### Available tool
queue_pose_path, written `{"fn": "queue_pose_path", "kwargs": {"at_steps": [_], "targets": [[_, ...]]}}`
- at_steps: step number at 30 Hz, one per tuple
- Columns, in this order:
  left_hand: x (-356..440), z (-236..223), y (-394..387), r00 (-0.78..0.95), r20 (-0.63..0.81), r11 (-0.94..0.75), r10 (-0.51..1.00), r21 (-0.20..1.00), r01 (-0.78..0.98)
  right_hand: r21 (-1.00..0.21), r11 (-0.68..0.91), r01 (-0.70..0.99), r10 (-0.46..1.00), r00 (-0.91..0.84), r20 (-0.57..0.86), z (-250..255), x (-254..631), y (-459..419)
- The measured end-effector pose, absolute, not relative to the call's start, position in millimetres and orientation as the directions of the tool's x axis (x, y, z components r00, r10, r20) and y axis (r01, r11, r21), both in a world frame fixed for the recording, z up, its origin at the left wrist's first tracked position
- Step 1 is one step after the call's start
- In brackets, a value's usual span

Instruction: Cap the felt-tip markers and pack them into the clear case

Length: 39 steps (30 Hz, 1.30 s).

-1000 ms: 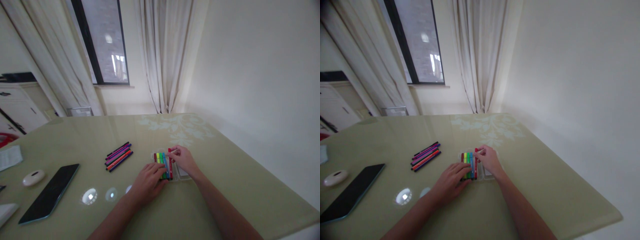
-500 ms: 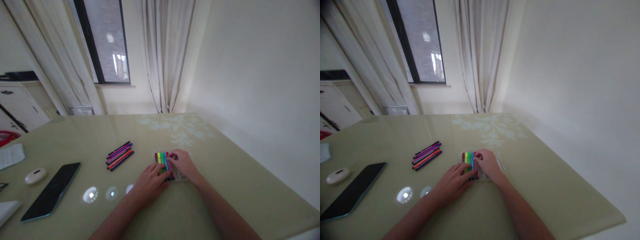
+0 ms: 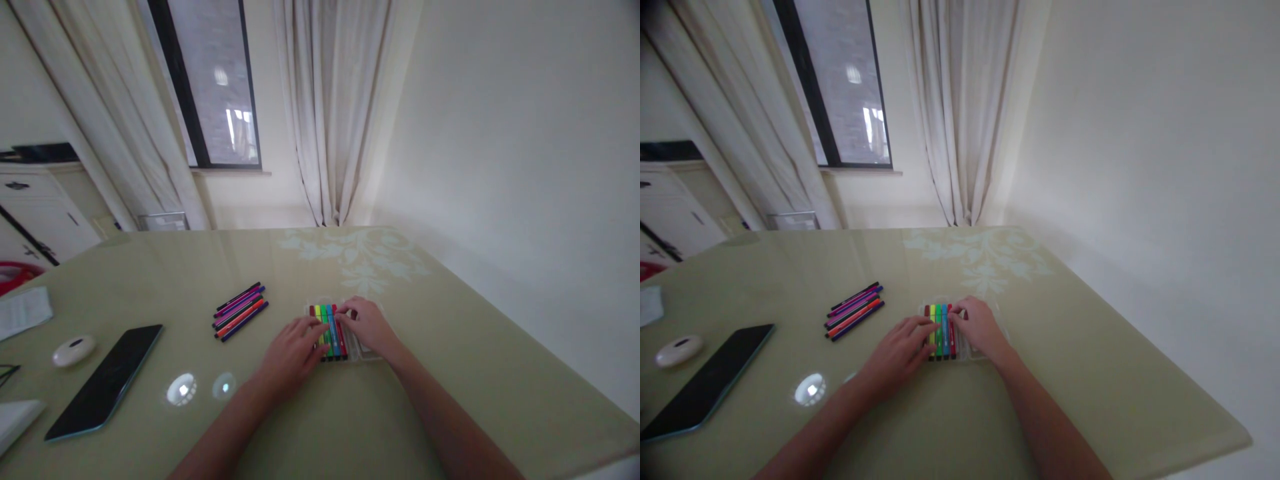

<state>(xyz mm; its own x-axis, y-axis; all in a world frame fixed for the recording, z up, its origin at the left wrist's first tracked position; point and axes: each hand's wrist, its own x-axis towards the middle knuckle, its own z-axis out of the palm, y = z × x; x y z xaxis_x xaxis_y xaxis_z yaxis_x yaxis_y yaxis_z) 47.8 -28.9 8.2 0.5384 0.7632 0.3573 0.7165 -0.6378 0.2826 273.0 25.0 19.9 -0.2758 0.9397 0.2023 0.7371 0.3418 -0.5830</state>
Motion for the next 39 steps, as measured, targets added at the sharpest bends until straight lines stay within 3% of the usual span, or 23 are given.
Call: {"fn": "queue_pose_path", "kwargs": {"at_steps": [2,4,6,8,11,14,18,20,24,30,39], "targets": [[31.9,11.3,-20.3,0.353,0.372,-0.465,0.859,0.278,0.840,-0.595,0.341,0.727,0.940,-0.250,0.233,21.2,272.7,25.7],[11.9,15.7,-13.4,0.149,0.367,-0.228,0.918,0.181,0.957,-0.601,0.344,0.721,0.938,-0.230,0.261,22.5,271.9,25.7],[-8.7,19.1,-9.1,-0.008,0.351,-0.014,0.937,0.060,0.998,-0.603,0.353,0.715,0.933,-0.218,0.287,23.7,270.8,25.3],[-25.9,19.5,-6.2,-0.090,0.300,0.093,0.950,0.004,0.996,-0.604,0.365,0.709,0.927,-0.214,0.308,24.5,269.8,24.8],[-39.2,14.6,-1.0,-0.082,0.230,0.066,0.970,0.078,0.995,-0.609,0.380,0.696,0.920,-0.214,0.329,25.0,268.9,24.3],[-33.1,9.9,4.4,-0.024,0.213,-0.047,0.977,0.320,0.946,-0.639,0.380,0.669,0.920,-0.203,0.335,24.6,267.2,24.0],[2.5,13.8,0.8,0.047,0.169,-0.165,0.984,0.798,0.580,-0.770,0.345,0.536,0.939,-0.187,0.290,21.7,258.1,21.6],[23.9,17.8,-6.9,0.131,0.131,-0.175,0.983,0.893,0.415,-0.875,0.300,0.381,0.947,-0.226,0.227,20.5,251.1,19.0],[50.5,21.8,-22.9,0.167,0.147,-0.196,0.975,0.925,0.326,-0.985,0.161,0.059,0.940,-0.312,0.135,23.6,239.9,11.6],[52.0,20.8,-28.6,0.243,0.116,-0.169,0.963,0.963,0.208,-0.983,-0.042,-0.181,0.974,-0.225,0.000,29.6,239.2,8.5],[56.0,20.4,-29.7,0.206,0.134,-0.172,0.969,0.969,0.179,-0.966,-0.049,-0.253,0.979,-0.203,0.004,30.6,243.5,11.1]]}}
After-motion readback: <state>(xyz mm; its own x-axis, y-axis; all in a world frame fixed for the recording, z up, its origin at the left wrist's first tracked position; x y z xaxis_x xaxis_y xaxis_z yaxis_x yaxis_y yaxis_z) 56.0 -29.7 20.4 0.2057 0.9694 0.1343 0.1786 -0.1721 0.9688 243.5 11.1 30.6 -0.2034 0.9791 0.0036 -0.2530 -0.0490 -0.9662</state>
